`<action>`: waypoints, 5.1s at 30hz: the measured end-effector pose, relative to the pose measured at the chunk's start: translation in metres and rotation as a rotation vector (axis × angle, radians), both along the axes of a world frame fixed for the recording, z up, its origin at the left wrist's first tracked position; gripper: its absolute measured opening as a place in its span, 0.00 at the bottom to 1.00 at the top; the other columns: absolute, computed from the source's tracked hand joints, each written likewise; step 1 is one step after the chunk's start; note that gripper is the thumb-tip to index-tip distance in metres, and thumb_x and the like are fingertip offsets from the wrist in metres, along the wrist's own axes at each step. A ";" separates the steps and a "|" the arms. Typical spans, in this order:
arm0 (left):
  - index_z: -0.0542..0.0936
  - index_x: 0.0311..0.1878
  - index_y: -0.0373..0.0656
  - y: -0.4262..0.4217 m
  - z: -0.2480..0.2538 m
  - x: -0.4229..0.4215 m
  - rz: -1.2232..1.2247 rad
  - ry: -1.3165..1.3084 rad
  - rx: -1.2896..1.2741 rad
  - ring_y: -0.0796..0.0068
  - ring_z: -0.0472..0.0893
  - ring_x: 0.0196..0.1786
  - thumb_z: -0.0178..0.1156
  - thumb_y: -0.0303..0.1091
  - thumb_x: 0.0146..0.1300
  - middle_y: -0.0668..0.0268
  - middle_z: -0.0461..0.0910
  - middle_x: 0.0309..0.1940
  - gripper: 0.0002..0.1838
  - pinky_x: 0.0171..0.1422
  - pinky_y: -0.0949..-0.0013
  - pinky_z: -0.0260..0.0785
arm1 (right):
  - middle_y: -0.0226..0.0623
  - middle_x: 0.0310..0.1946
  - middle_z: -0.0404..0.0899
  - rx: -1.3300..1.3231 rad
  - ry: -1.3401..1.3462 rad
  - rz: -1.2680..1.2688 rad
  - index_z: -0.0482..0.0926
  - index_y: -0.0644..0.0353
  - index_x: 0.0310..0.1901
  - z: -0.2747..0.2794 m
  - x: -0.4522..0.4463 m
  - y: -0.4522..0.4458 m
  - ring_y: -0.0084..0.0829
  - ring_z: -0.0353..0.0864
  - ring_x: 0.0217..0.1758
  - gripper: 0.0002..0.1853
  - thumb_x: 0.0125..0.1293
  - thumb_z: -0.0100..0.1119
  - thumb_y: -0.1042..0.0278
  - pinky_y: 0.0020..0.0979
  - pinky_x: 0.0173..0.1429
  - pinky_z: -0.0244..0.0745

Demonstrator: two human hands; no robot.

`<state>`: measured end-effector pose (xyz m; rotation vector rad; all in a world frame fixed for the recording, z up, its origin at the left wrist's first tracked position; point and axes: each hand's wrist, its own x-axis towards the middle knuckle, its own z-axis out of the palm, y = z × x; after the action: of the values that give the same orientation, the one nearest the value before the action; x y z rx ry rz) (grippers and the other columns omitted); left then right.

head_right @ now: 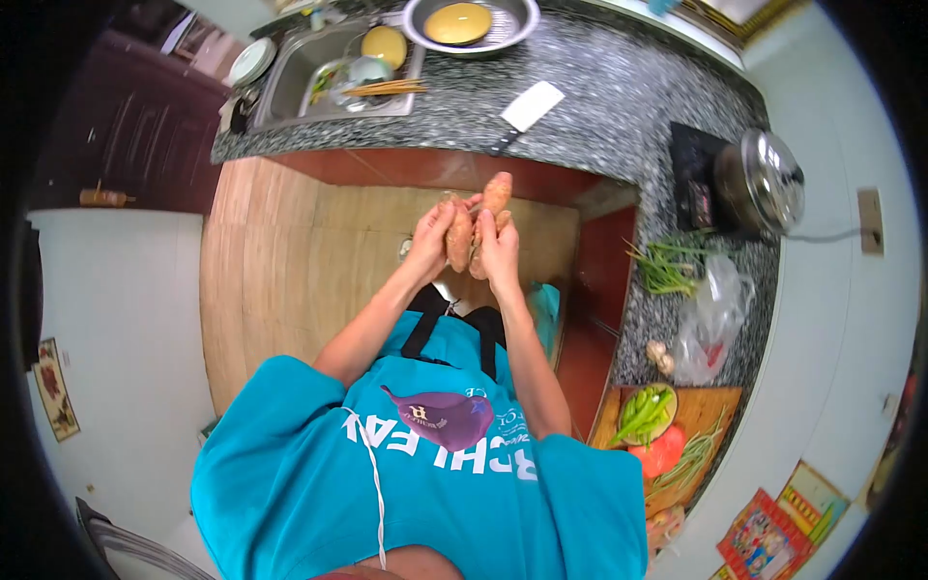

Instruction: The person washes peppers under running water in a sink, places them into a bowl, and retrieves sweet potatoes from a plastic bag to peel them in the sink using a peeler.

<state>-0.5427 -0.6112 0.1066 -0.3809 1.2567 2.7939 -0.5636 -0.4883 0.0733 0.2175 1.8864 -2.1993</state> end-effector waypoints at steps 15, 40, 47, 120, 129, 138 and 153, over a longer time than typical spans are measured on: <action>0.74 0.57 0.33 -0.372 -0.025 -0.006 0.302 -0.073 0.083 0.69 0.82 0.50 0.55 0.42 0.72 0.55 0.80 0.51 0.21 0.57 0.67 0.76 | 0.33 0.26 0.78 0.073 -0.072 0.456 0.74 0.66 0.44 0.004 -0.049 -0.339 0.20 0.76 0.25 0.15 0.75 0.51 0.59 0.23 0.30 0.71; 0.65 0.69 0.44 -0.536 -0.064 -0.224 0.192 -0.280 0.301 0.66 0.75 0.63 0.49 0.48 0.74 0.60 0.73 0.62 0.27 0.67 0.60 0.69 | 0.46 0.48 0.83 0.308 0.023 0.345 0.66 0.62 0.68 -0.074 -0.267 -0.556 0.34 0.83 0.50 0.25 0.74 0.47 0.62 0.32 0.53 0.74; 0.65 0.69 0.45 -0.570 -0.086 -0.259 0.048 -0.348 0.347 0.67 0.73 0.66 0.49 0.50 0.73 0.62 0.72 0.64 0.28 0.70 0.62 0.64 | 0.52 0.58 0.77 0.368 0.073 0.212 0.64 0.65 0.69 -0.070 -0.281 -0.576 0.43 0.79 0.59 0.27 0.73 0.48 0.60 0.35 0.59 0.72; 0.73 0.54 0.36 -0.608 -0.181 -0.306 0.063 -0.648 -0.126 0.64 0.82 0.48 0.60 0.40 0.61 0.58 0.81 0.46 0.22 0.56 0.62 0.75 | 0.56 0.48 0.80 0.609 -0.046 0.154 0.67 0.68 0.64 -0.097 -0.304 -0.599 0.52 0.81 0.53 0.30 0.61 0.62 0.69 0.40 0.55 0.74; 0.70 0.60 0.33 -0.637 -0.234 -0.302 -0.228 -0.543 -0.948 0.60 0.81 0.52 0.69 0.40 0.55 0.51 0.79 0.52 0.33 0.56 0.62 0.71 | 0.47 0.45 0.82 0.429 -0.245 0.010 0.66 0.70 0.65 -0.156 -0.272 -0.605 0.30 0.83 0.42 0.32 0.63 0.64 0.65 0.31 0.41 0.79; 0.73 0.61 0.37 -0.626 -0.163 -0.264 -0.160 -0.519 -0.161 0.75 0.80 0.49 0.49 0.47 0.75 0.63 0.80 0.47 0.23 0.50 0.72 0.72 | 0.48 0.49 0.82 0.493 -0.066 0.170 0.67 0.62 0.66 -0.127 -0.255 -0.632 0.37 0.83 0.49 0.26 0.69 0.56 0.65 0.34 0.51 0.76; 0.77 0.42 0.36 -0.665 -0.139 -0.176 0.414 -0.127 -1.073 0.74 0.83 0.30 0.59 0.41 0.67 0.63 0.80 0.25 0.15 0.36 0.69 0.73 | 0.43 0.30 0.75 0.638 0.685 0.597 0.76 0.64 0.43 -0.044 -0.224 -0.745 0.46 0.75 0.38 0.20 0.57 0.70 0.58 0.41 0.43 0.71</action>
<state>-0.7192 -1.2765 -0.0324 -0.9026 2.7825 1.9736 -0.7871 -1.2336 0.0292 -0.9809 2.4960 -1.2983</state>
